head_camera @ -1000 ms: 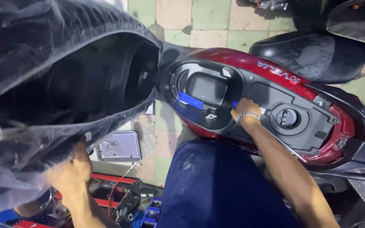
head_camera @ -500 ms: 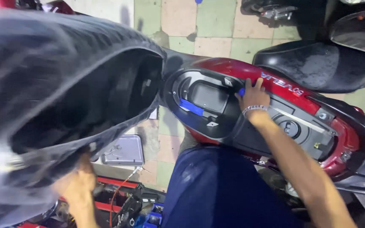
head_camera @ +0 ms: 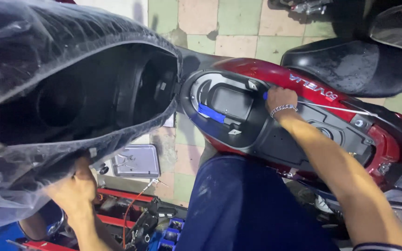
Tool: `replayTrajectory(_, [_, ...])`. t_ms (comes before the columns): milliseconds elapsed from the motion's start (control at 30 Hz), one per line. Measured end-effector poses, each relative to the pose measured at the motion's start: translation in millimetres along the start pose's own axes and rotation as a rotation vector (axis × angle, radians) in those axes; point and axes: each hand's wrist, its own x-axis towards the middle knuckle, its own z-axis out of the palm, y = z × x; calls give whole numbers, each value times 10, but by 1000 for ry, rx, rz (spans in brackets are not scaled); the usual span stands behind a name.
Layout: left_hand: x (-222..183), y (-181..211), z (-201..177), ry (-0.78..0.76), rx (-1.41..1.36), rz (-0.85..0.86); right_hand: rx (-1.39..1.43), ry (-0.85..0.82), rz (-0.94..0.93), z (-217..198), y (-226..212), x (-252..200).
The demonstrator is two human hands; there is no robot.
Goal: Using a screwdriver to remove or install screws on a motorcycle's bodywork
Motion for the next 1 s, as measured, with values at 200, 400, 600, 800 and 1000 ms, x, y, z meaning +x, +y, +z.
replayTrajectory(200, [3, -218, -31, -31, -13, 36, 43, -217, 65, -547, -61, -155])
replayTrajectory(400, [-163, -658, 103, -73, -75, -165, 120, -218, 165, -386, -70, -163])
replayTrajectory(600, [-458, -1089, 196, -1, -59, 1, 140, -150, 243, -288, -143, -43])
replayTrajectory(800, [-234, -856, 94, 11, -25, 130, 145, -162, 247, -283, -221, -11])
replayTrajectory(1000, [-19, -509, -51, -18, 77, 223, 138, -132, 226, -280, -180, -45])
